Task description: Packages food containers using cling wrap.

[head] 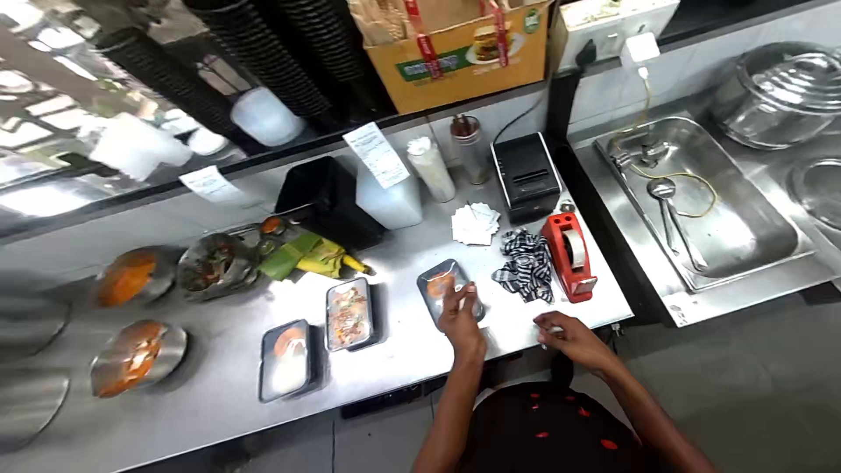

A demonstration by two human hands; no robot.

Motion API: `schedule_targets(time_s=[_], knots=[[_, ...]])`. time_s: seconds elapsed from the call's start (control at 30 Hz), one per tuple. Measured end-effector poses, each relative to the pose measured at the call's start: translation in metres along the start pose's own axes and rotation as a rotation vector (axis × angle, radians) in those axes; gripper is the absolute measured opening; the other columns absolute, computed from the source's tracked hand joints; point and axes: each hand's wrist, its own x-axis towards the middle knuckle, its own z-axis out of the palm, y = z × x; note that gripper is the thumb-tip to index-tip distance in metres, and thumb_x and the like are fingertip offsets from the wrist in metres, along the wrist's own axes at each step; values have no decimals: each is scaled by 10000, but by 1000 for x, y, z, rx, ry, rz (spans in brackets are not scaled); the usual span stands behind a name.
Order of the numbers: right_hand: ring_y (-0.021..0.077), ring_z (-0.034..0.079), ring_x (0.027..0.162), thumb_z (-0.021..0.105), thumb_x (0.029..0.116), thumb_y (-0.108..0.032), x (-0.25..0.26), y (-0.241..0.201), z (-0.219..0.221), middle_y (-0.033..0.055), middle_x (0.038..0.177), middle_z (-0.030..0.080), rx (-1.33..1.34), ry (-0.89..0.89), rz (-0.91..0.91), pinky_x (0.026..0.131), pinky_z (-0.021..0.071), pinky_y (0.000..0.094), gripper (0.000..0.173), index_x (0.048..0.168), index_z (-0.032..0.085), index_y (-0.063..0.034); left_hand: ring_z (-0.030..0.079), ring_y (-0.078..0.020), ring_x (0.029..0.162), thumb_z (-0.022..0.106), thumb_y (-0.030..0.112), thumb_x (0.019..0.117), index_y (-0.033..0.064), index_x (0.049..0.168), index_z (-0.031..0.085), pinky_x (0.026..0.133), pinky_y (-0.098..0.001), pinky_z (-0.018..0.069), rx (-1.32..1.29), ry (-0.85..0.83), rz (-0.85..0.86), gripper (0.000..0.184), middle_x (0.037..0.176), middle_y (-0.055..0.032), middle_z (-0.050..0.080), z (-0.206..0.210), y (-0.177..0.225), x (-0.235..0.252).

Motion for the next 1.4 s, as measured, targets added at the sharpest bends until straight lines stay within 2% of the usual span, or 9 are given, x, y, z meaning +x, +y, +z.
schedule_targets(time_s=[0.17, 0.33, 0.47, 0.77, 1.03, 1.17, 1.23, 1.3, 1.4], knots=[[308, 572, 1268, 739, 935, -185, 105, -38, 64, 188, 1457, 529, -216, -171, -45, 995, 511, 515, 210, 920, 672, 13, 633, -238, 1066, 683, 169, 983, -4, 1236, 658, 915, -441, 535, -201, 324, -191, 307, 1226, -147, 664, -63, -16, 81], [153, 644, 917, 685, 972, -187, 91, -30, 117, 95, 1061, 659, 63, -311, 87, 826, 561, 357, 199, 1024, 650, 1, 650, -207, 1137, 668, 122, 979, -33, 1211, 678, 964, -394, 536, -71, -43, -272, 279, 1270, -138, 683, -91, -10, 121], [176, 653, 949, 658, 1005, -188, 87, -25, 128, 105, 1076, 649, 164, -243, 226, 827, 579, 375, 208, 1102, 626, -7, 546, -301, 1336, 725, 89, 924, -30, 1070, 748, 1087, -484, 465, 149, -157, -84, 190, 1374, -192, 626, -107, -11, 133], [189, 669, 833, 696, 976, -128, 92, -27, 138, 116, 957, 664, 220, -1, 256, 758, 594, 357, 148, 979, 648, 12, 713, -189, 806, 692, 38, 954, -53, 1043, 737, 805, -362, 605, 50, -41, -78, 135, 992, -145, 744, -118, -33, 131], [215, 721, 780, 658, 995, -101, 98, -19, 153, 141, 938, 709, 223, 9, 337, 702, 617, 354, 142, 982, 632, 38, 724, -223, 819, 720, 89, 945, -12, 1022, 763, 819, -445, 601, 333, -102, -65, 133, 958, -143, 756, -131, -44, 147], [235, 724, 630, 631, 1029, -186, 108, -8, 163, 159, 830, 724, 238, 54, 446, 569, 617, 348, 223, 1047, 607, 35, 598, -410, 1165, 824, 252, 867, 146, 992, 816, 971, -643, 466, 831, -122, -28, 164, 1186, -190, 687, -131, -48, 154], [205, 682, 518, 614, 1041, -258, 111, -4, 164, 137, 697, 699, 154, 72, 486, 484, 578, 316, 279, 999, 598, 18, 558, -472, 1217, 882, 323, 791, 204, 1146, 782, 942, -686, 461, 1000, -128, -94, 387, 1272, -237, 638, -130, -41, 158], [184, 656, 470, 598, 1046, -319, 109, -2, 162, 114, 636, 681, 28, 85, 493, 446, 550, 301, 333, 941, 603, -3, 586, -476, 1175, 900, 308, 764, 153, 1331, 662, 915, -678, 490, 1029, -127, -96, 634, 1271, -257, 623, -133, -39, 157], [182, 677, 511, 547, 1067, -374, 99, -10, 155, 100, 678, 700, -34, 99, 459, 485, 568, 305, 377, 964, 612, -17, 674, -381, 963, 704, 254, 970, 28, 1218, 678, 855, -594, 544, 878, -113, 121, 336, 1088, -213, 688, -143, -34, 138]])
